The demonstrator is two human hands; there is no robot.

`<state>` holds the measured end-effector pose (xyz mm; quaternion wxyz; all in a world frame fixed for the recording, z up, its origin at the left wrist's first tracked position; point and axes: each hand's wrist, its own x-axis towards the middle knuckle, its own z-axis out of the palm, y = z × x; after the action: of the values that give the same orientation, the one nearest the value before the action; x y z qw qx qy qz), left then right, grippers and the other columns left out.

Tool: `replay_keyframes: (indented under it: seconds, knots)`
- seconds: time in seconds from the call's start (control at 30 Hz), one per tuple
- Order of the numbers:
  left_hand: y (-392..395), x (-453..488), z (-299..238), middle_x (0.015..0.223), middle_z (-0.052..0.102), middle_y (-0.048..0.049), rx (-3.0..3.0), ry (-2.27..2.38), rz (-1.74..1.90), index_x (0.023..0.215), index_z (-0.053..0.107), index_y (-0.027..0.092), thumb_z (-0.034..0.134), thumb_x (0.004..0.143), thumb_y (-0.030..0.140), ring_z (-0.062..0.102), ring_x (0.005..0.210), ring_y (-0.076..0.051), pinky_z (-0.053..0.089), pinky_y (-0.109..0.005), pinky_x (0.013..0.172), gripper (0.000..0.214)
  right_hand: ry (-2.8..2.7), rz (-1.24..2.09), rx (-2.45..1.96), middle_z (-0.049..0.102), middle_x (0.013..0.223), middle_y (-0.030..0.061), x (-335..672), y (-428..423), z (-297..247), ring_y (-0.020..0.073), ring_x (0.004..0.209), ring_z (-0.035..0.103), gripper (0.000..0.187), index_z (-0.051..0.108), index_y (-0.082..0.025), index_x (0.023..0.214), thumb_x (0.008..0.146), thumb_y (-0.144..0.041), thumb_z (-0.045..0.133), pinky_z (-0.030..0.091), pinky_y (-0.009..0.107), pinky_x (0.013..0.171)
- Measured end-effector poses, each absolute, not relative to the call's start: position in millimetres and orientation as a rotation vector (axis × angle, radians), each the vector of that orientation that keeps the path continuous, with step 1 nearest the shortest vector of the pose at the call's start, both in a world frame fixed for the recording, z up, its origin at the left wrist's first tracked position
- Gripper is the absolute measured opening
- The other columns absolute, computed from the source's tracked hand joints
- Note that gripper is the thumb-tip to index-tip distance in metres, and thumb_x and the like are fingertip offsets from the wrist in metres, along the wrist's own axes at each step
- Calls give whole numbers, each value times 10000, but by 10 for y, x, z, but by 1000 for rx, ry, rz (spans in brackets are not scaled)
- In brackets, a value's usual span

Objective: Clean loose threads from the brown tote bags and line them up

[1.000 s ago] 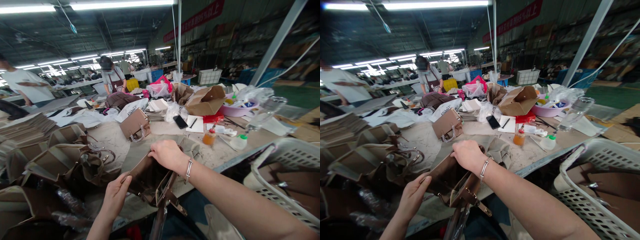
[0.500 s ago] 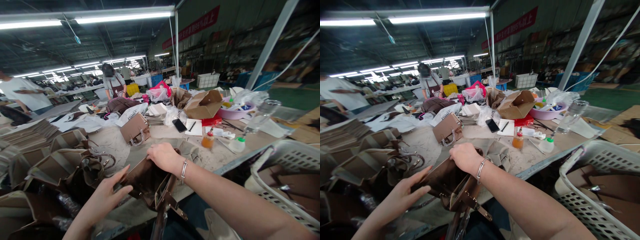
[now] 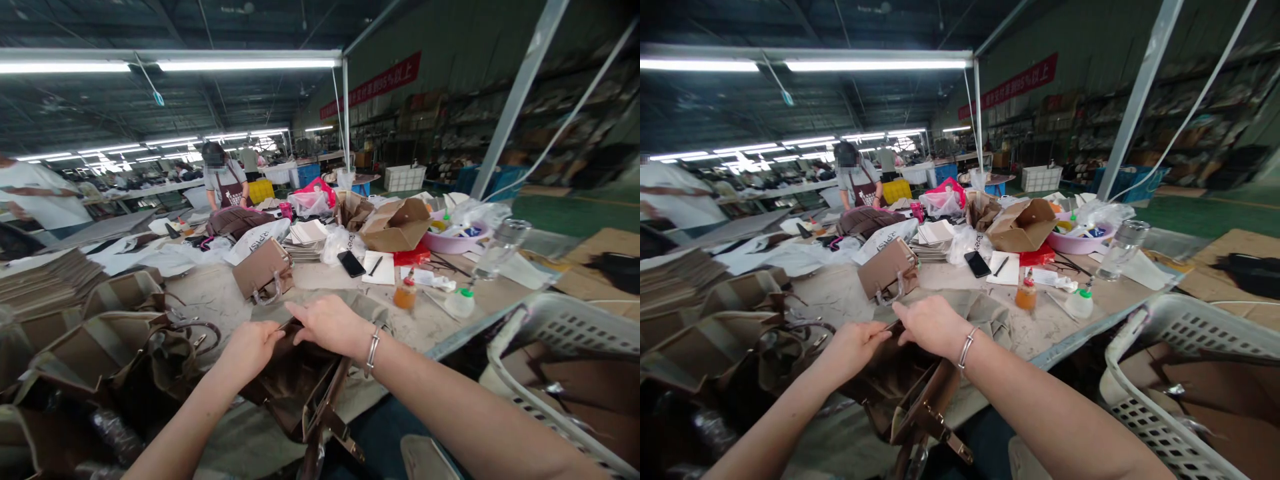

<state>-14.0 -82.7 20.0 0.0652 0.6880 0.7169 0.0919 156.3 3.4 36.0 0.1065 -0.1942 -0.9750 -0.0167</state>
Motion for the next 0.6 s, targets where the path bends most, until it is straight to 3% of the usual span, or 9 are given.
replay_keyframes:
  seconds: [0.07, 0.2, 0.4, 0.6]
  knots:
    - [-834, -146, 196, 571, 608, -17, 2086, 2177, 261, 636, 594, 186, 420, 846, 279, 520, 527, -143, 277, -223, 532, 289, -2854, -67, -618, 682, 829, 77, 1621, 42, 369, 216, 763, 638, 480, 422, -136, 1234, 838, -362, 573, 443, 276, 629]
    - [-812, -149, 179, 596, 617, -15, 2076, 2158, 257, 645, 597, 193, 406, 852, 304, 544, 565, -147, 283, -219, 546, 304, -2804, -59, -723, 676, 853, 75, 1659, 61, 329, 200, 791, 623, 158, 579, -155, 945, 876, -277, 507, 423, 279, 696]
    - [-822, -135, 174, 585, 604, -9, 2079, 2152, 264, 648, 596, 195, 397, 848, 304, 534, 555, -145, 288, -221, 548, 302, -2746, -54, -803, 676, 817, 64, 1593, 115, 264, 197, 784, 612, 151, 638, -179, 820, 850, -289, 539, 398, 299, 742]
    - [-803, -114, 203, 593, 601, -10, 2025, 2168, 228, 670, 579, 192, 379, 861, 295, 537, 572, -146, 290, -218, 553, 295, -2719, -20, -778, 682, 821, 55, 1577, 176, 235, 188, 797, 602, 192, 656, -188, 781, 856, -322, 540, 310, 381, 920]
